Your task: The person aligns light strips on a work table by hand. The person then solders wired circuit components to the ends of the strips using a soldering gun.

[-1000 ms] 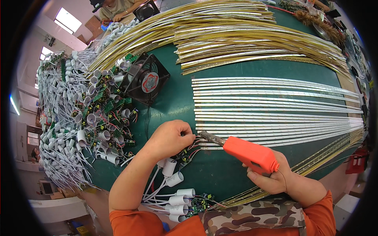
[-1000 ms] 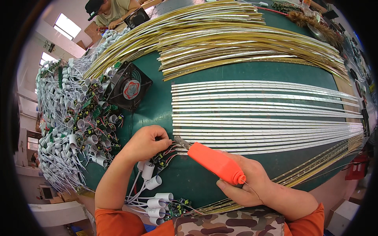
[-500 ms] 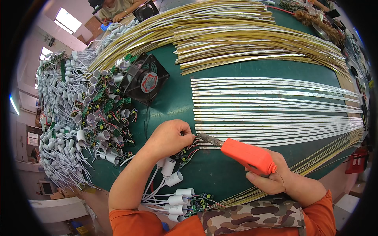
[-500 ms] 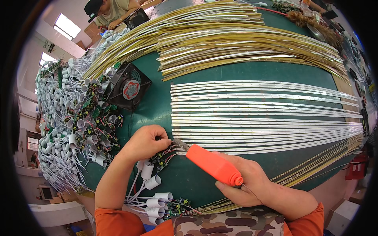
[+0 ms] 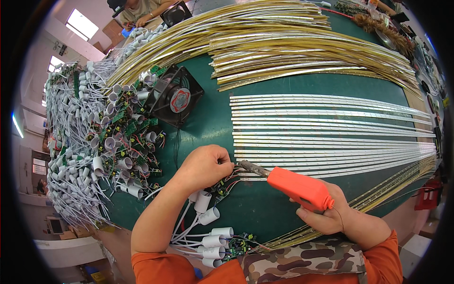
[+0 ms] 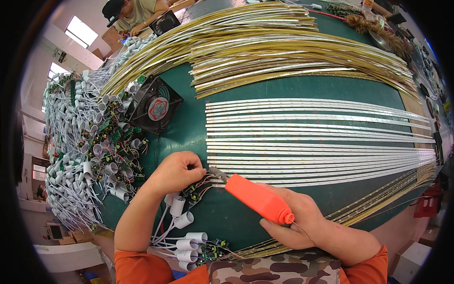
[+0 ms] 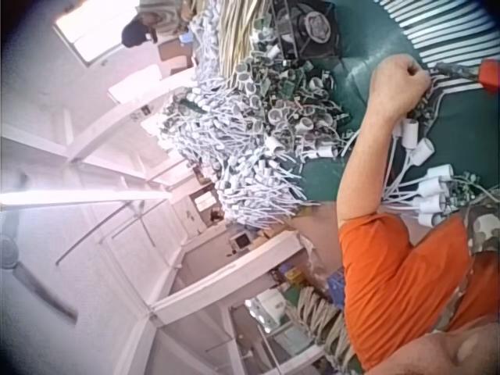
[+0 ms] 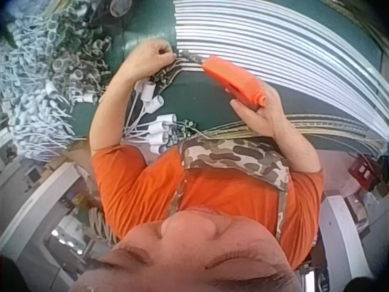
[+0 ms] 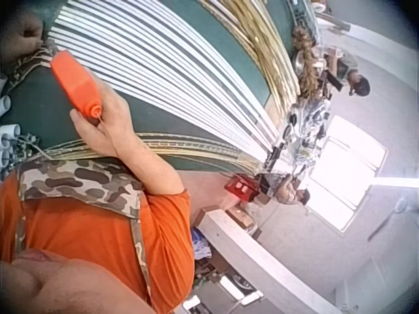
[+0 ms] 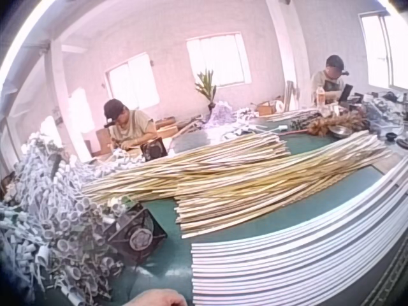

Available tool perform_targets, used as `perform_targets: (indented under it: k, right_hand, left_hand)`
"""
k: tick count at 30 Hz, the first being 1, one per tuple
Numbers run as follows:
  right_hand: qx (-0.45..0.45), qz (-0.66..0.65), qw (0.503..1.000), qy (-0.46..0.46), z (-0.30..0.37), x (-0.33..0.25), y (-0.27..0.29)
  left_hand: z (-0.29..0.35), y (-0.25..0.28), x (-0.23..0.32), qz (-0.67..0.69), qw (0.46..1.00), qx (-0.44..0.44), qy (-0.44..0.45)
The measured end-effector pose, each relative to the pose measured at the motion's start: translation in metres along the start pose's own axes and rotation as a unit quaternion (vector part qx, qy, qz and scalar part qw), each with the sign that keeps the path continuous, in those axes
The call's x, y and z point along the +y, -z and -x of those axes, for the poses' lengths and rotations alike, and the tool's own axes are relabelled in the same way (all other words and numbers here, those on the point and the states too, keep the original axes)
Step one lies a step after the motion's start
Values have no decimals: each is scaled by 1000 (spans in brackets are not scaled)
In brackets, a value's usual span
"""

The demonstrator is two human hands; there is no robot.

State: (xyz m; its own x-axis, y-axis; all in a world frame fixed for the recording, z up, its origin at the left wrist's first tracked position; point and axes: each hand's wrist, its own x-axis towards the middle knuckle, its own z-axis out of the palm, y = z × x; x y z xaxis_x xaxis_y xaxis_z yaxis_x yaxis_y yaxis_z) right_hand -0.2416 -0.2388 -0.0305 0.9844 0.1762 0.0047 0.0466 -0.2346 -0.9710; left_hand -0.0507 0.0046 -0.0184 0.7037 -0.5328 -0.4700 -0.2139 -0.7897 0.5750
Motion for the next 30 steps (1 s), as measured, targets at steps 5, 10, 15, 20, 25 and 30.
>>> perform_targets:
  k: [5, 10, 15, 20, 25, 30]
  right_hand:
    - [1, 23, 1000, 19, -2, -4, 0]
    - [-7, 21, 1000, 13, -2, -7, 2]
    - [2, 78, 995, 67, -3, -7, 5]
    - [1, 71, 995, 63, -3, -9, 5]
    - [15, 89, 993, 78, -2, -8, 6]
    - [23, 57, 995, 76, -1, -8, 8]
  left_hand:
    - [-1, -2, -5, -7, 1000, 7, -17]
    - [0, 0, -2, -10, 1000, 4, -6]
    - [-1, -1, -4, -15, 999, 13, -25]
    - [-2, -2, -5, -13, 1000, 11, -18]
    - [-2, -2, -3, -27, 999, 13, -21]
    - [-2, -2, -2, -11, 1000, 17, -19]
